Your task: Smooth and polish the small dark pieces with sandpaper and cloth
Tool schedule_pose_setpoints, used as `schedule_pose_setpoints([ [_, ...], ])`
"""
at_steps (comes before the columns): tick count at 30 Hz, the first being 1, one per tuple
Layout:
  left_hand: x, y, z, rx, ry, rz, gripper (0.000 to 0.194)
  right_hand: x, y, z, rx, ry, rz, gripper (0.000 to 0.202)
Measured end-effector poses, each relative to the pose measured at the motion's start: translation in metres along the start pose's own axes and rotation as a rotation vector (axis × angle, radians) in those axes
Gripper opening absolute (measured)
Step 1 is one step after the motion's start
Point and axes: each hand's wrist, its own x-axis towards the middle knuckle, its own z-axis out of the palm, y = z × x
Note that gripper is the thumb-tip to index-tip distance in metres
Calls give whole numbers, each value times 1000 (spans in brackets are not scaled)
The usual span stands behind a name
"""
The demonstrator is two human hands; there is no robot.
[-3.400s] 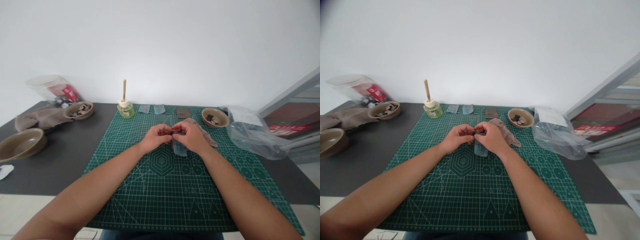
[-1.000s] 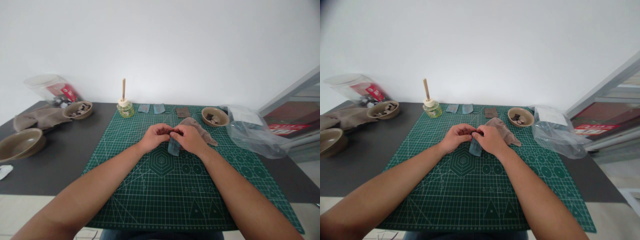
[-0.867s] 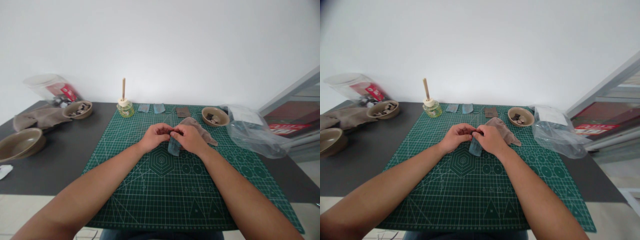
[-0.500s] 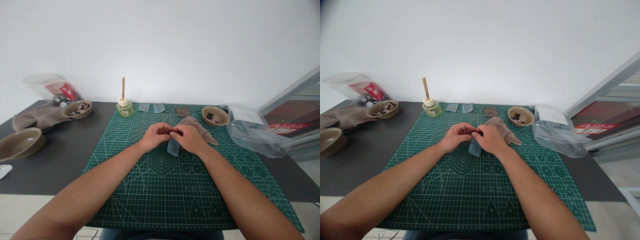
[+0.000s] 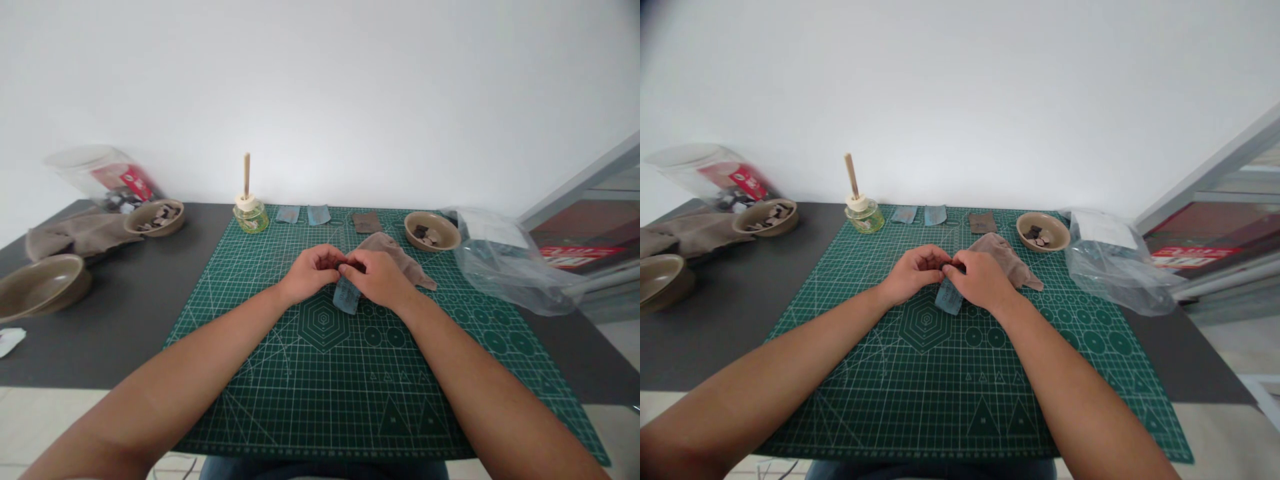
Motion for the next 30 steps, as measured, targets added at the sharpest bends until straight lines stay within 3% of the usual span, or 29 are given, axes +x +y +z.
schedule_pose_setpoints([
  [30,0,-2,1,147,-20,23,22,-1,0,1,-75,-30,-17,20],
])
